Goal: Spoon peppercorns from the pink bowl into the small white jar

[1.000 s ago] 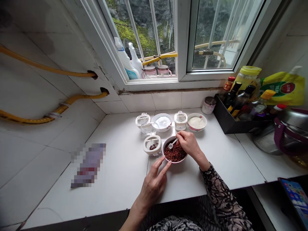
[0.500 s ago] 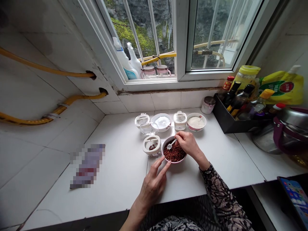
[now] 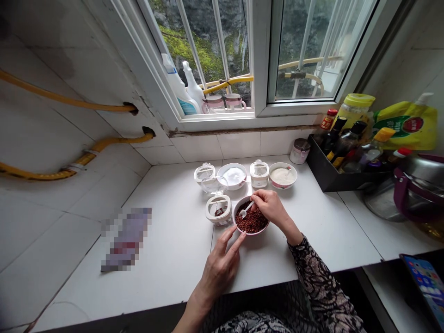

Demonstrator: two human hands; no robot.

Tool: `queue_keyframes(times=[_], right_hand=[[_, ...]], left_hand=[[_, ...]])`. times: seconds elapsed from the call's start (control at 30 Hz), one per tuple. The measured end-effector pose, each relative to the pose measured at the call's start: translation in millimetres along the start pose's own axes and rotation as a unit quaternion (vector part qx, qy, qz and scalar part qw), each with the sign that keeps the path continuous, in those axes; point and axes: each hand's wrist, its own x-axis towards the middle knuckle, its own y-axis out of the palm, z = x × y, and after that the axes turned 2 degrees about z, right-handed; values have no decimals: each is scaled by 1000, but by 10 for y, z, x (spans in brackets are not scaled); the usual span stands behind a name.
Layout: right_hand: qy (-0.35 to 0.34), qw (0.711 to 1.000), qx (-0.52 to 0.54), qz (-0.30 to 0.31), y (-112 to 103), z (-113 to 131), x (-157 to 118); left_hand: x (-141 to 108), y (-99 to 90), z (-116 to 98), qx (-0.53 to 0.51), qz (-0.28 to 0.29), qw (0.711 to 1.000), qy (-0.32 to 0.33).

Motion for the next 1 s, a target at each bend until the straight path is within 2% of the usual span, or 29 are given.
queue_keyframes(times=[0.33,0.5,0.63,0.73,0.83,0.9,1.0], right_hand=[[69,991,108,-21,-54,-62,53],[62,982,180,-22,-65,10,75],[6,982,177,-59,82,114,33],[-66,987,118,-86,249,183,-49],[-177,982,7,-57,351,221,-124],[-225,973,-34,-42,344,227,-146],[-202,977,-22,-62,227,208,-128]], left_hand=[[-15,3,-2,-6,3,1000,-6],[-11,1,-3,-2,4,1000,-7],[-19,4,1,2,5,1000,-6],[-32,8,8,4,9,1000,-4],[-41,6,13,4,14,1000,-6],[-39,2,13,4,16,1000,-7],[-29,-5,7,6,16,1000,-6]])
